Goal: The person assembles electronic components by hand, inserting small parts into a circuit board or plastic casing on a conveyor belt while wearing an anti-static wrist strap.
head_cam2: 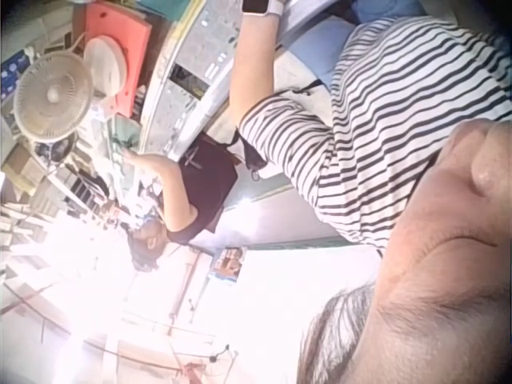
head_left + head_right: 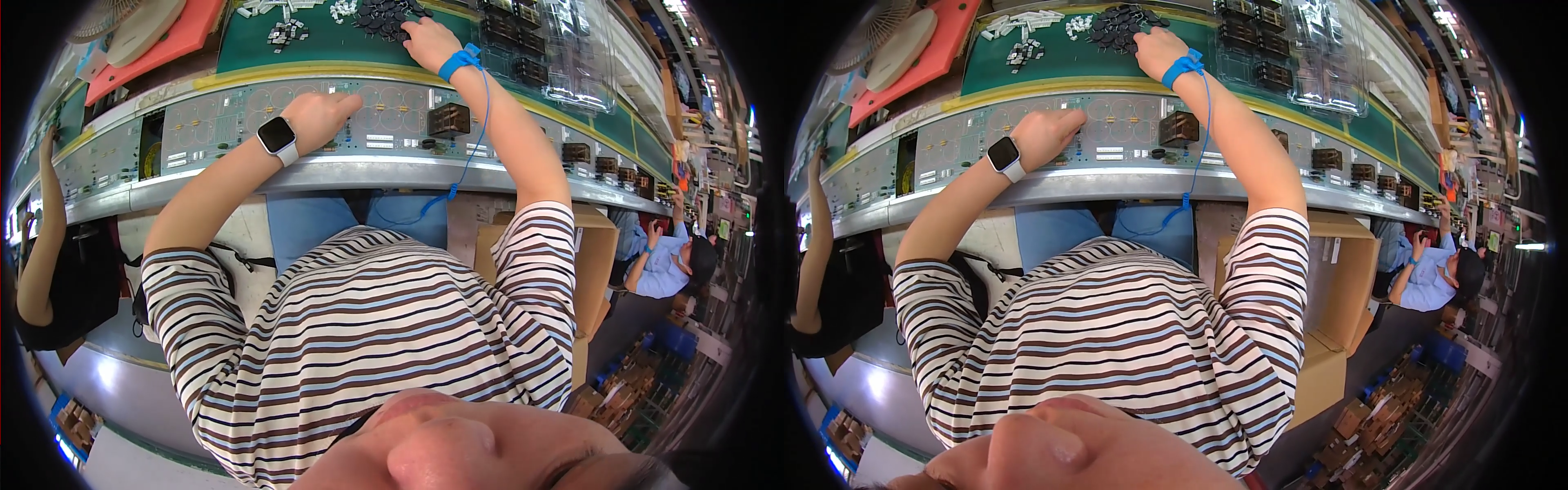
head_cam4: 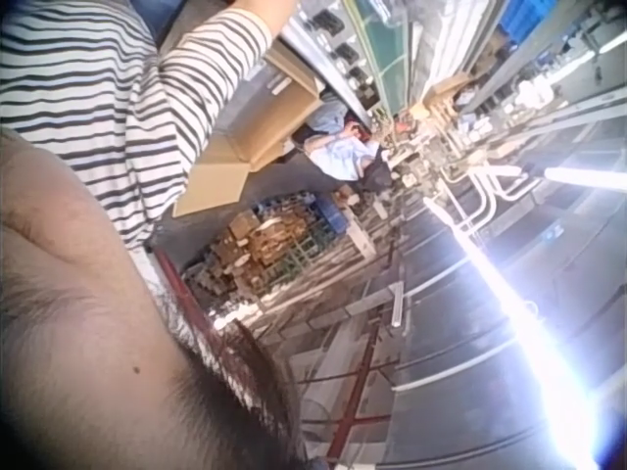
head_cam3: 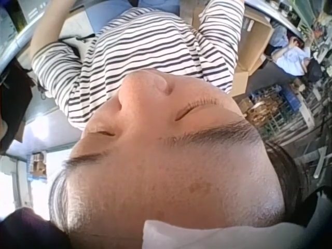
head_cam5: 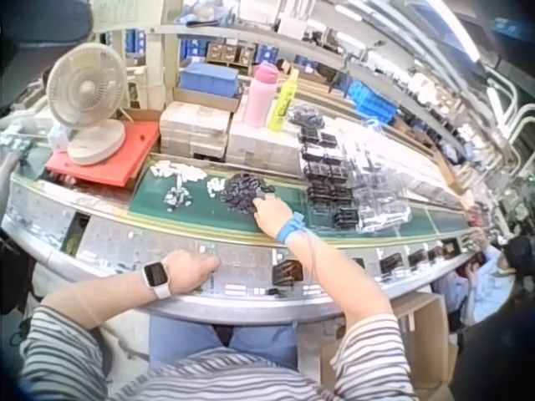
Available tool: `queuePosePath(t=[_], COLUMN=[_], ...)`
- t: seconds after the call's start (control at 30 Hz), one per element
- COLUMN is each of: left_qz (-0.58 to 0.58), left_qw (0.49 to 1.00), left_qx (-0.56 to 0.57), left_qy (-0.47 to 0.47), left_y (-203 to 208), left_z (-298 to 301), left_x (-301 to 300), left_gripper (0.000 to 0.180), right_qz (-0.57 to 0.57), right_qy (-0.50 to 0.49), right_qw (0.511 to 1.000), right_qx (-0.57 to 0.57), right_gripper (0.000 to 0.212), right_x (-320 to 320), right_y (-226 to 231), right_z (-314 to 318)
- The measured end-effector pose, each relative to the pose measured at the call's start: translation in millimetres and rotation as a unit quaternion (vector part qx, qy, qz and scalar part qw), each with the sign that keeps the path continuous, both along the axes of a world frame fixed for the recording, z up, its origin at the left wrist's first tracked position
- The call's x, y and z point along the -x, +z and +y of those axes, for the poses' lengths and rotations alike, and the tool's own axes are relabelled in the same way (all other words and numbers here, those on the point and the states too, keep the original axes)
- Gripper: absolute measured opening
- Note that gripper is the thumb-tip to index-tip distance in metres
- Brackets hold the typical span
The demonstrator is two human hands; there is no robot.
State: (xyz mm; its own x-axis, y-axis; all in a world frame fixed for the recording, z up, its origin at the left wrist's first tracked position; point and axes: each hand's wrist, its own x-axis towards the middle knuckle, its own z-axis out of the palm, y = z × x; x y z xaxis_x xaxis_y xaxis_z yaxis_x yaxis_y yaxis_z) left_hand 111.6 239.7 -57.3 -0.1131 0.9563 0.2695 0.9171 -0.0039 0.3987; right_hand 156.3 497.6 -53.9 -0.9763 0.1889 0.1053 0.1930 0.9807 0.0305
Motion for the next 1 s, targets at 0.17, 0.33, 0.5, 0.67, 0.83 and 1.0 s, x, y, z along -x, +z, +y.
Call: queuePosePath(t=[0.17, 0.33, 0.5, 0.67, 0.83, 1.0], left_qz=[0.032, 0.047, 0.066, -0.006, 0.077, 0.082], left_qw=[0.999, 0.998, 0.996, 1.0, 0.955, 0.885], left_qx=[0.006, 0.024, 0.048, 0.028, 0.028, 0.193], left_qy=[-0.011, -0.021, -0.029, 0.007, 0.285, 0.415], left_y=[1.3, 4.1, 8.7, 31.2, 0.4, -8.7], left_z=[-0.3, 0.4, 1.7, 16.1, 52.7, 62.1], left_x=[-1.3, -1.3, -6.0, 14.9, 147.5, 180.3], left_gripper=[0.013, 0.014, 0.015, 0.014, 0.026, 0.041], right_qz=[0.009, -0.012, -0.004, -0.007, 0.087, 0.014], right_qy=[0.038, 0.013, 0.021, 0.017, 0.108, 0.174], right_qw=[0.999, 1.0, 1.0, 0.999, 0.979, 0.943], right_qx=[0.017, 0.003, 0.006, 0.045, 0.148, 0.284], right_gripper=[0.015, 0.017, 0.019, 0.021, 0.022, 0.015], right_x=[5.5, 6.6, 2.7, -5.3, -19.6, -41.6], right_y=[3.9, 5.0, 14.2, 27.8, 38.1, 55.4], right_z=[-5.9, -7.7, -16.5, -25.5, -65.4, -108.7])
